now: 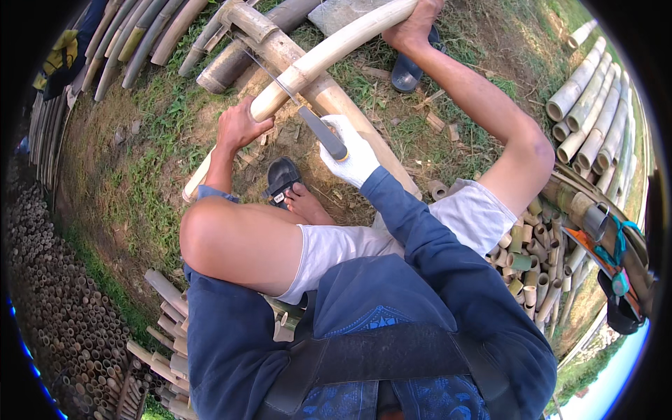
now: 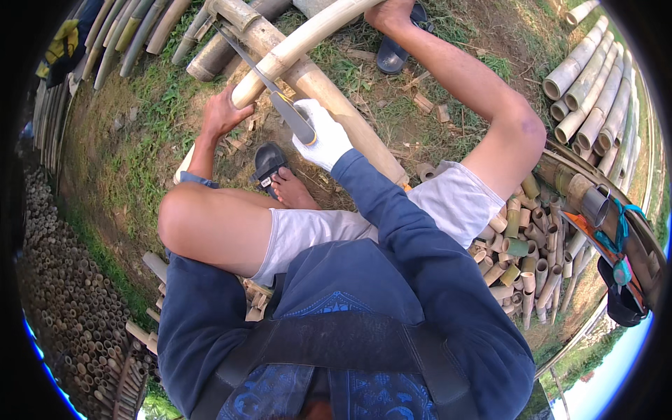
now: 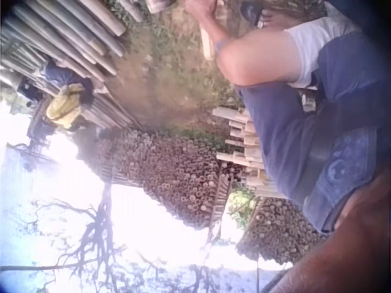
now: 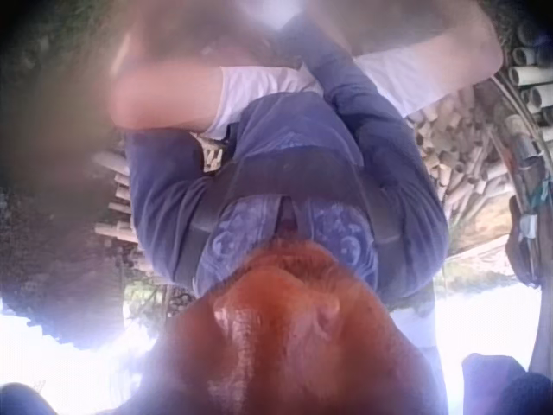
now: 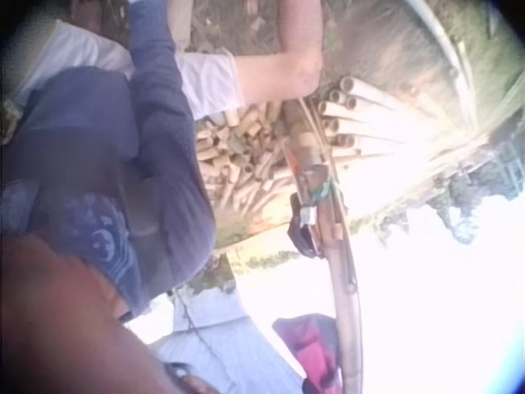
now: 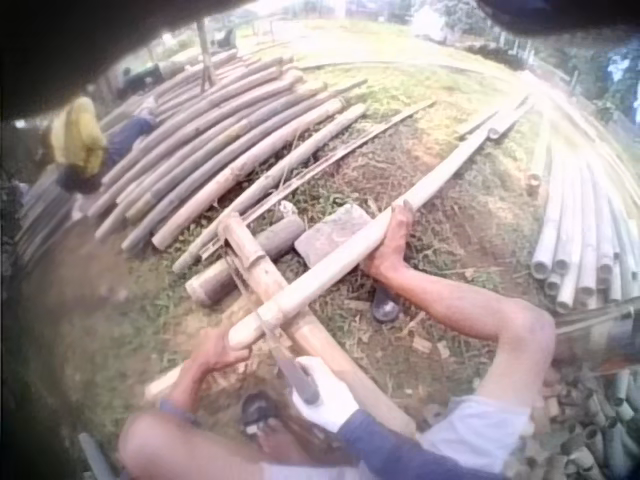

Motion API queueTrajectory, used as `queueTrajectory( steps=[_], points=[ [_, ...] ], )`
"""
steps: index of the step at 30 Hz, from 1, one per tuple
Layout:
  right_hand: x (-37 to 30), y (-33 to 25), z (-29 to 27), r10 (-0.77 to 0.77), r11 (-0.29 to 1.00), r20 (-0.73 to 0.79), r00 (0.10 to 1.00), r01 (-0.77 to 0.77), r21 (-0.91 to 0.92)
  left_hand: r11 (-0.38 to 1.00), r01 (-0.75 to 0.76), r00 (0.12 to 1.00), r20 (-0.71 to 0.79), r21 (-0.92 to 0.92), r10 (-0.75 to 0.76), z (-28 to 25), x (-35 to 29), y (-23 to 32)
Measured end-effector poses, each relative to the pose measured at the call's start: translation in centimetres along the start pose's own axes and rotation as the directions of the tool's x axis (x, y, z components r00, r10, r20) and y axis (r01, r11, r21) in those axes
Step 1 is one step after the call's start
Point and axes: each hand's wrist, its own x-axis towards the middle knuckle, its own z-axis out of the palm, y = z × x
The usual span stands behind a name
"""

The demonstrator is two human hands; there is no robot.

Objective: The person sits on the ground and uses a hand saw to cut long bamboo poles into shorter sections. They repeatedly position a pole on a makeshift wooden stand, saw through it, and then move the cut pieces aside.

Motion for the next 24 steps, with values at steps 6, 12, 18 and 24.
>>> queueTrajectory(
  steps=[6, 12, 18, 24],
  points=[
    [-17.5, -1.0, -9.2, -0.017, 0.986, 0.013, 1.000, 0.019, -0.163, 0.998, 0.009, 0.999, -0.039, -0.055, -0.011, 1.2, -1.0, -0.5],
    [-5.1, 1.7, -3.7, -0.075, 0.996, 0.020, 0.997, 0.076, -0.053, 0.999, -0.016, 0.999, -0.049, -0.041, 0.014, 1.1, 0.1, 0.8],
    [-3.2, 0.6, -1.9, -0.010, 1.000, 0.023, 1.000, 0.010, 0.026, 0.999, 0.023, 1.000, -0.019, 0.032, -0.022, 1.3, -0.3, 0.0],
    [-16.3, 0.4, -8.5, 0.005, 1.000, 0.059, 0.998, -0.007, 0.024, 0.997, 0.062, 0.997, -0.031, -0.044, -0.064, 1.4, -1.3, -0.1]
  ],
)
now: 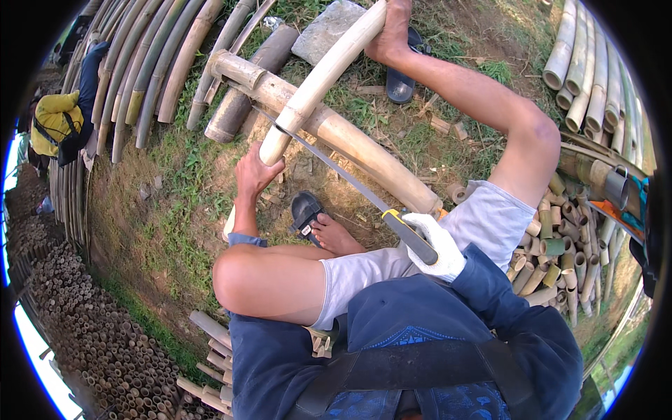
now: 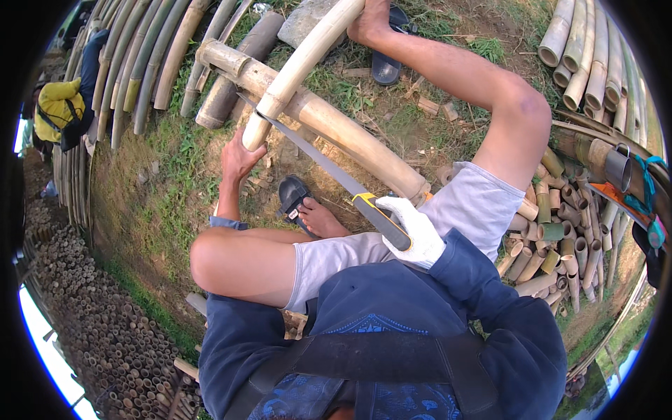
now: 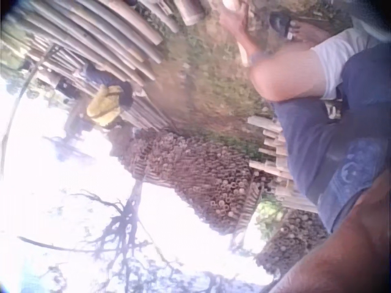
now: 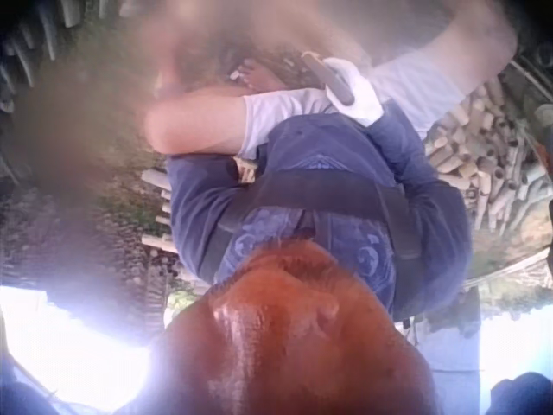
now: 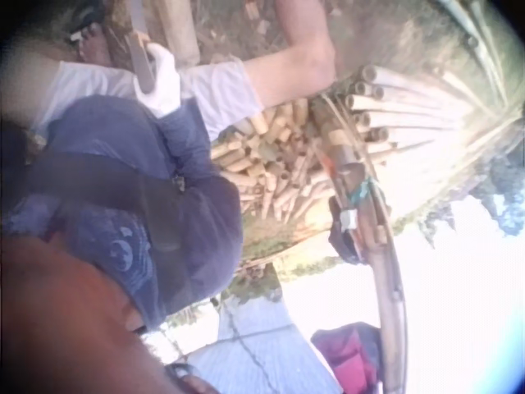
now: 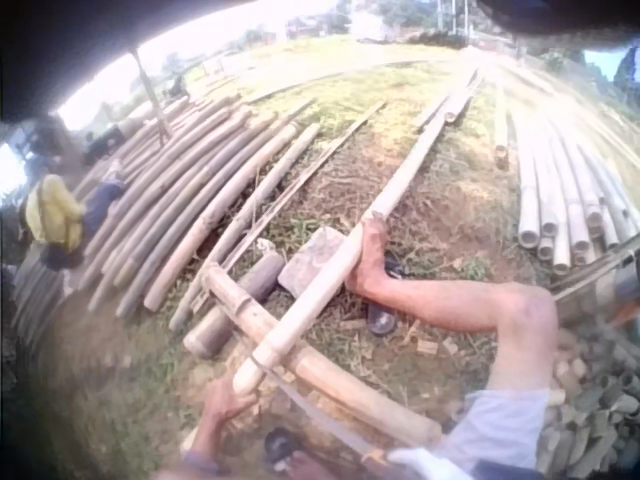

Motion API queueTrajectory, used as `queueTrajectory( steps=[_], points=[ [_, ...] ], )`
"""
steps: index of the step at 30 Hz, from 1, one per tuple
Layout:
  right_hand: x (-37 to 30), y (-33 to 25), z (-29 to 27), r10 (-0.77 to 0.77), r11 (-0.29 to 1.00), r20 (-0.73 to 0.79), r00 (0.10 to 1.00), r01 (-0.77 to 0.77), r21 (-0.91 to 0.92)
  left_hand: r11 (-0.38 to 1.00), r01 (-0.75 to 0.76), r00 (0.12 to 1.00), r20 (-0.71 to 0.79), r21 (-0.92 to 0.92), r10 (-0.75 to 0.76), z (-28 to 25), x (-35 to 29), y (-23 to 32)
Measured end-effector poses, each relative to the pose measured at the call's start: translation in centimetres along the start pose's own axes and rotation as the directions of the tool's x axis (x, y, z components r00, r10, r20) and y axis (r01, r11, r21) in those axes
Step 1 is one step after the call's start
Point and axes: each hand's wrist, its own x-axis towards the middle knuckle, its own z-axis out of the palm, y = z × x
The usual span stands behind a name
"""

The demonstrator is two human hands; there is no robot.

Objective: The person sits on the ground and uses a hand saw to cut long bamboo poles into shorter sections. They repeatedly position a pole on a makeshift wooden stand, saw through it, and then move the cut pieces aside.

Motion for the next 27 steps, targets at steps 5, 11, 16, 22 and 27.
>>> queueTrajectory(
  steps=[5, 11, 16, 22, 27],
  points=[
    [11.8, 1.0, 4.1, -0.061, 0.998, -0.027, 0.998, 0.062, 0.026, 1.000, -0.014, 1.000, -0.004, 0.001, 0.014, -0.2, 1.5, 0.9],
    [12.0, -0.4, 5.3, -0.006, 1.000, -0.030, 1.000, 0.006, 0.000, 0.997, -0.011, 1.000, -0.024, 0.070, 0.013, -1.8, 2.9, 0.3],
    [3.3, -1.0, 1.9, -0.105, 0.994, -0.089, 0.990, 0.106, 0.008, 1.000, 0.017, 0.999, -0.033, -0.022, -0.018, -0.4, 3.3, -1.7],
    [15.4, 1.5, 6.3, -0.106, 0.991, -0.075, 0.992, 0.099, -0.094, 0.988, 0.001, 1.000, -0.027, -0.153, -0.005, 0.4, 3.6, -2.3],
    [13.0, 1.2, 6.4, -0.037, 0.999, 0.020, 0.999, 0.037, -0.012, 0.986, 0.052, 0.989, -0.132, -0.157, -0.074, -0.4, 0.0, -4.6]
  ],
)
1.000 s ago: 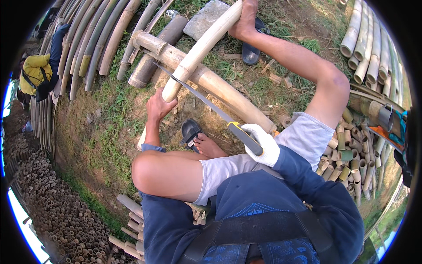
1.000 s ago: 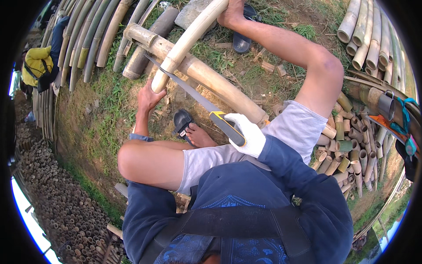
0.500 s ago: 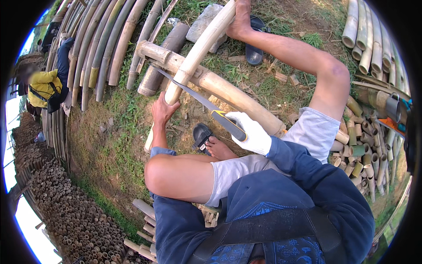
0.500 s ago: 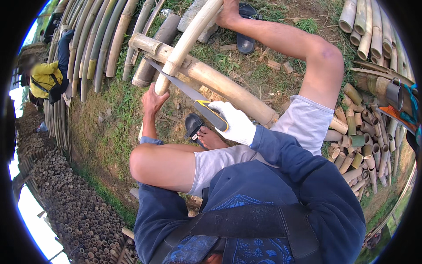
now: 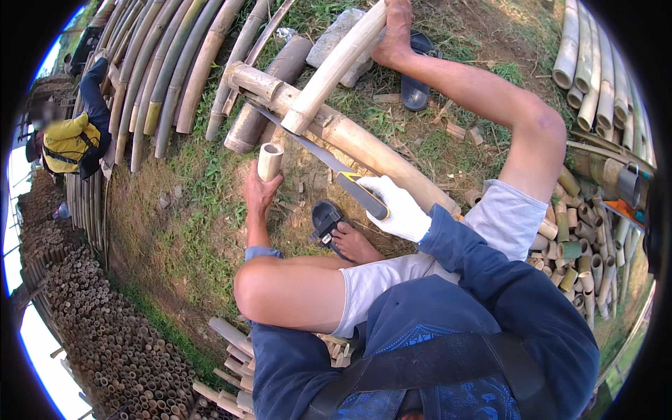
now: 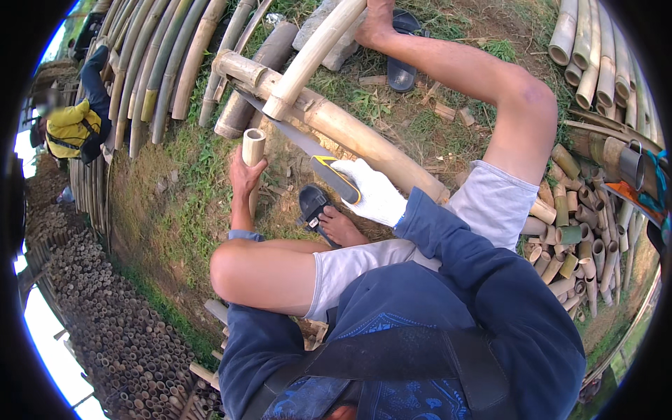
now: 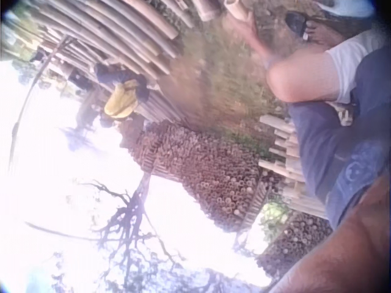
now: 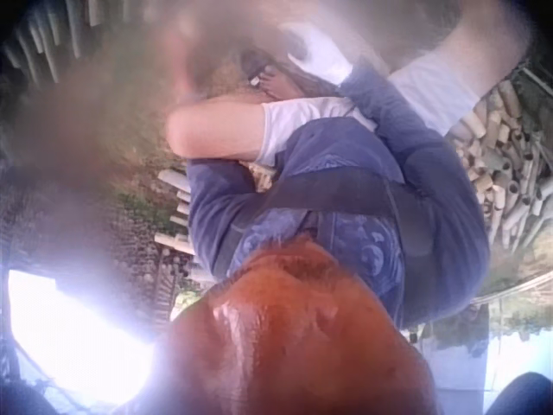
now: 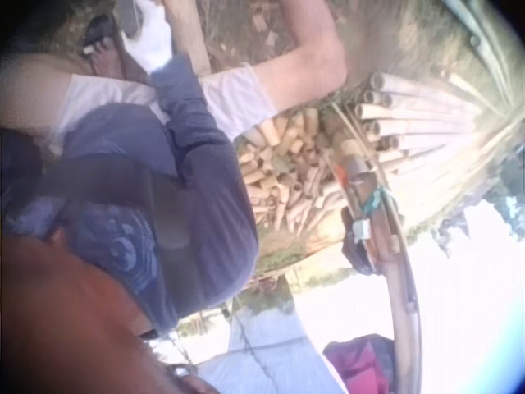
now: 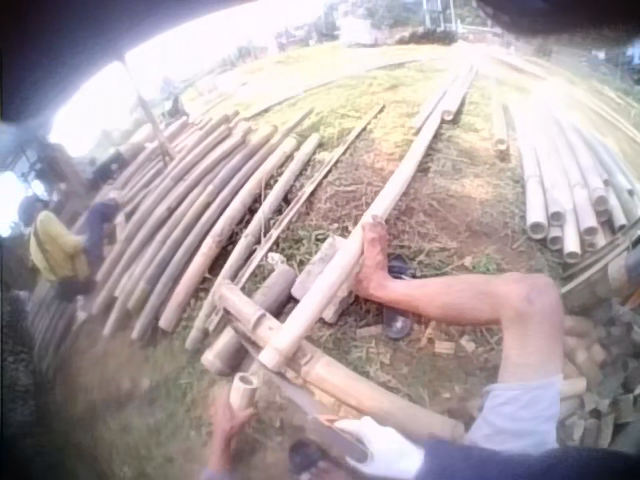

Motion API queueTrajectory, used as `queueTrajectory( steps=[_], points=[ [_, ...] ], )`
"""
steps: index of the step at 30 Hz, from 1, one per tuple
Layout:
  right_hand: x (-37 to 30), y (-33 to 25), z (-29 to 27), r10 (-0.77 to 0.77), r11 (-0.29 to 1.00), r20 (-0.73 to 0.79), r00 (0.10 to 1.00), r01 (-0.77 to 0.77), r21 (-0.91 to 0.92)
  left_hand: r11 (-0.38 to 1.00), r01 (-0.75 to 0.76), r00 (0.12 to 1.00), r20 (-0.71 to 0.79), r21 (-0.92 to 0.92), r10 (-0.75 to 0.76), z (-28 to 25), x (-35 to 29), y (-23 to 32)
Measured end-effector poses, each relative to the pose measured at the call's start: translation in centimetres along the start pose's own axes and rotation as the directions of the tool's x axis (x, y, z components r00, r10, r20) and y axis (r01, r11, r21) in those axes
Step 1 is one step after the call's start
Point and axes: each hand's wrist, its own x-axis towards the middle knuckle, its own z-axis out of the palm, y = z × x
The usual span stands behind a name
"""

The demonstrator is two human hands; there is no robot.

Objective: The person sits on the ground and uses a hand saw to cut long bamboo poles into shorter sections. They repeatedly position a pole on a makeshift wooden stand, saw through it, and then move the cut pieces aside.

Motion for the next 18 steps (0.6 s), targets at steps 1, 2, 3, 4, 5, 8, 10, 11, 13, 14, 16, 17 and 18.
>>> queueTrajectory(
  steps=[1, 2, 3, 4, 5, 8, 10, 11, 13, 14, 16, 17, 18],
  points=[
    [-1.2, 0.4, -0.1, 0.081, 0.996, 0.032, 0.996, -0.080, -0.027, 1.000, -0.009, 1.000, 0.008, -0.020, 0.009, -0.4, -0.5, -0.7],
    [-1.7, 1.4, -0.1, 0.051, 0.992, 0.066, 0.997, -0.043, -0.121, 0.998, -0.013, 0.999, 0.035, -0.065, 0.015, -1.0, -0.9, -0.5],
    [-1.9, 2.9, 0.3, 0.022, 0.977, 0.101, 0.995, -0.001, -0.211, 0.994, -0.015, 0.998, 0.061, -0.110, 0.022, -1.5, -1.5, -0.2],
    [-1.5, 3.9, 1.2, -0.013, 0.955, 0.123, 0.992, 0.049, -0.293, 0.989, -0.033, 0.996, 0.082, -0.145, 0.046, -2.4, -1.6, 0.2],
    [-1.2, 4.4, 1.9, 0.026, 0.904, 0.214, 0.977, 0.069, -0.423, 0.961, -0.081, 0.993, 0.056, -0.266, 0.100, -2.9, -2.1, 0.9],
    [-0.4, 6.8, 3.8, 0.093, 0.834, 0.405, 0.910, 0.151, -0.531, 0.880, 0.063, 0.976, 0.213, -0.471, 0.044, -5.9, -1.7, 4.7],
    [-0.5, 8.3, 3.8, 0.023, 0.885, 0.375, 0.927, 0.156, -0.440, 0.807, -0.004, 0.968, 0.200, -0.590, 0.151, -7.8, -1.1, 8.0],
    [-0.2, 7.1, 3.3, -0.015, 0.929, 0.309, 0.951, 0.127, -0.346, 0.729, -0.038, 0.959, 0.179, -0.683, 0.218, -8.7, -1.1, 9.6],
    [0.8, 1.1, 1.4, -0.026, 0.994, 0.170, 0.985, 0.043, -0.099, 0.488, -0.096, 0.931, 0.095, -0.867, 0.353, -9.6, -2.2, 12.8],
    [1.5, -1.1, 0.8, -0.113, 0.992, 0.084, 0.990, 0.117, -0.046, 0.368, -0.103, 0.907, 0.064, -0.924, 0.415, -10.5, -2.4, 13.4],
    [1.8, -4.1, -2.2, -0.221, 0.974, -0.006, 0.975, 0.221, -0.057, 0.102, 0.005, 0.892, 0.051, -0.995, 0.449, -9.1, -1.4, 16.1],
    [2.2, -4.7, -2.4, -0.217, 0.975, 0.030, 0.976, 0.215, 0.062, 0.067, 0.028, 0.903, 0.054, -0.997, 0.427, -9.8, -2.1, 17.9],
    [3.1, -7.6, -3.7, -0.186, 0.967, 0.177, 0.966, 0.149, 0.205, 0.022, 0.006, 0.919, 0.014, -1.000, 0.393, -11.7, -3.3, 18.0]
  ],
)
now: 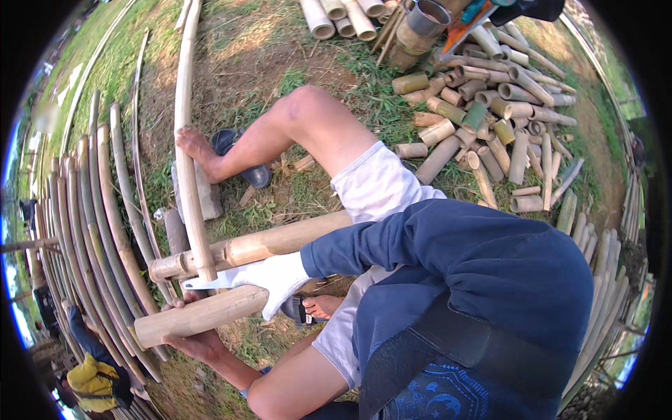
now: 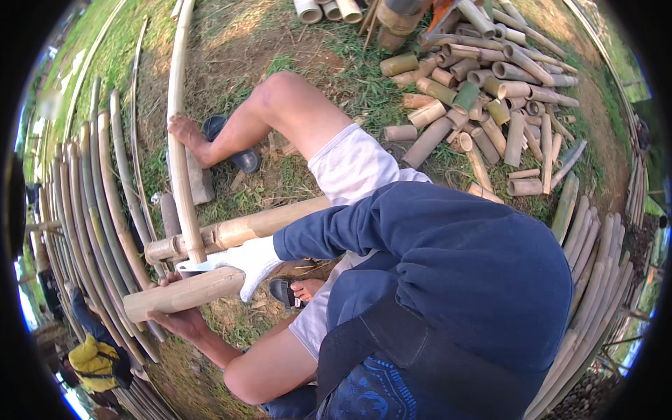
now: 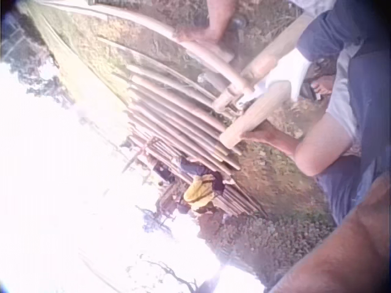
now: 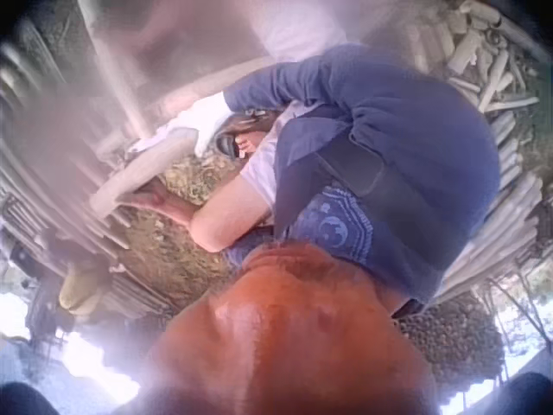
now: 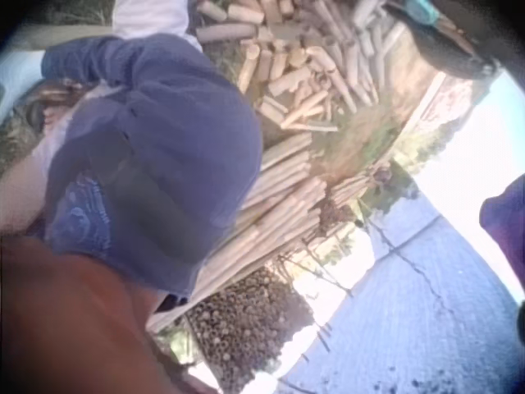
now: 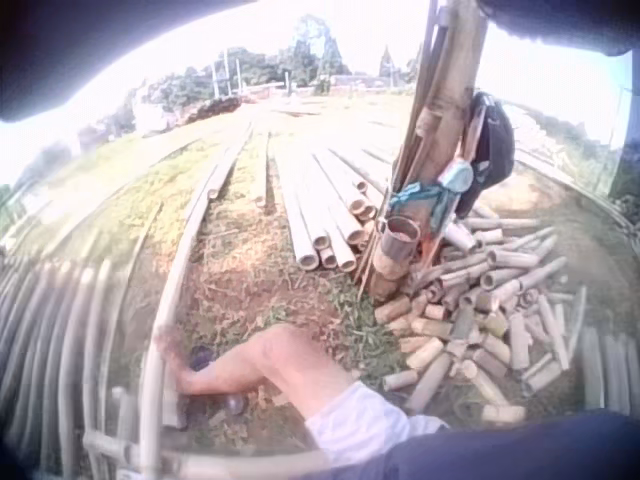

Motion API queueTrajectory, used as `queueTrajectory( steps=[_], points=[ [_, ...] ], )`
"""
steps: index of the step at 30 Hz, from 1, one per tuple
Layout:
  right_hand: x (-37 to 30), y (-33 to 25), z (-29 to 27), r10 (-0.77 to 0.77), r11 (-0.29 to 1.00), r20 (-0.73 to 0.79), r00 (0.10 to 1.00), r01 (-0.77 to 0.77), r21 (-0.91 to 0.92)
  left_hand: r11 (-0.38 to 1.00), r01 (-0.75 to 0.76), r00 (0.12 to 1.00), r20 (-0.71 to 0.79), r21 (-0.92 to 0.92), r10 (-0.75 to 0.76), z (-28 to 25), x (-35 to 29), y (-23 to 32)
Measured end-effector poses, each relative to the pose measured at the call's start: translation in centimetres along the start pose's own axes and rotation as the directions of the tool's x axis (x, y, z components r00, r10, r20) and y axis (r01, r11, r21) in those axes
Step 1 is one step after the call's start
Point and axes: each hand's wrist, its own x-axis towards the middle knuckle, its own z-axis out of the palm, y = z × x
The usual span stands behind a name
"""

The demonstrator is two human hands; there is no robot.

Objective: The person sits on the ground and uses a hand saw to cut long bamboo poles into shorter sections. They repeatedly position a pole on a makeshift wooden stand, saw through it, and then move the cut pieces aside.

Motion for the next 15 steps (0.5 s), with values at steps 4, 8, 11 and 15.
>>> queueTrajectory(
  steps=[4, 8, 11, 15],
  points=[
    [-7.2, -1.5, -3.9, 0.042, 0.994, -0.080, 0.996, -0.034, 0.099, 0.987, 0.016, 0.966, 0.253, 0.162, -0.057, 4.0, 2.8, -2.3],
    [-21.8, -8.3, -10.2, 0.128, 0.915, -0.192, 0.973, -0.041, 0.402, 0.716, 0.143, 0.981, 0.000, 0.683, -0.196, 4.1, 5.0, -5.0],
    [-36.4, -10.0, -13.5, 0.413, 0.766, -0.364, 0.835, -0.102, 0.635, 0.354, 0.004, 0.990, 0.046, 0.935, -0.134, -5.6, 9.7, -10.6],
    [-52.3, -10.3, -11.4, 0.710, 0.651, -0.523, 0.472, -0.155, 0.743, -0.133, -0.115, 0.993, 0.111, 0.984, -0.036, -9.4, 12.0, -15.6]
  ],
)
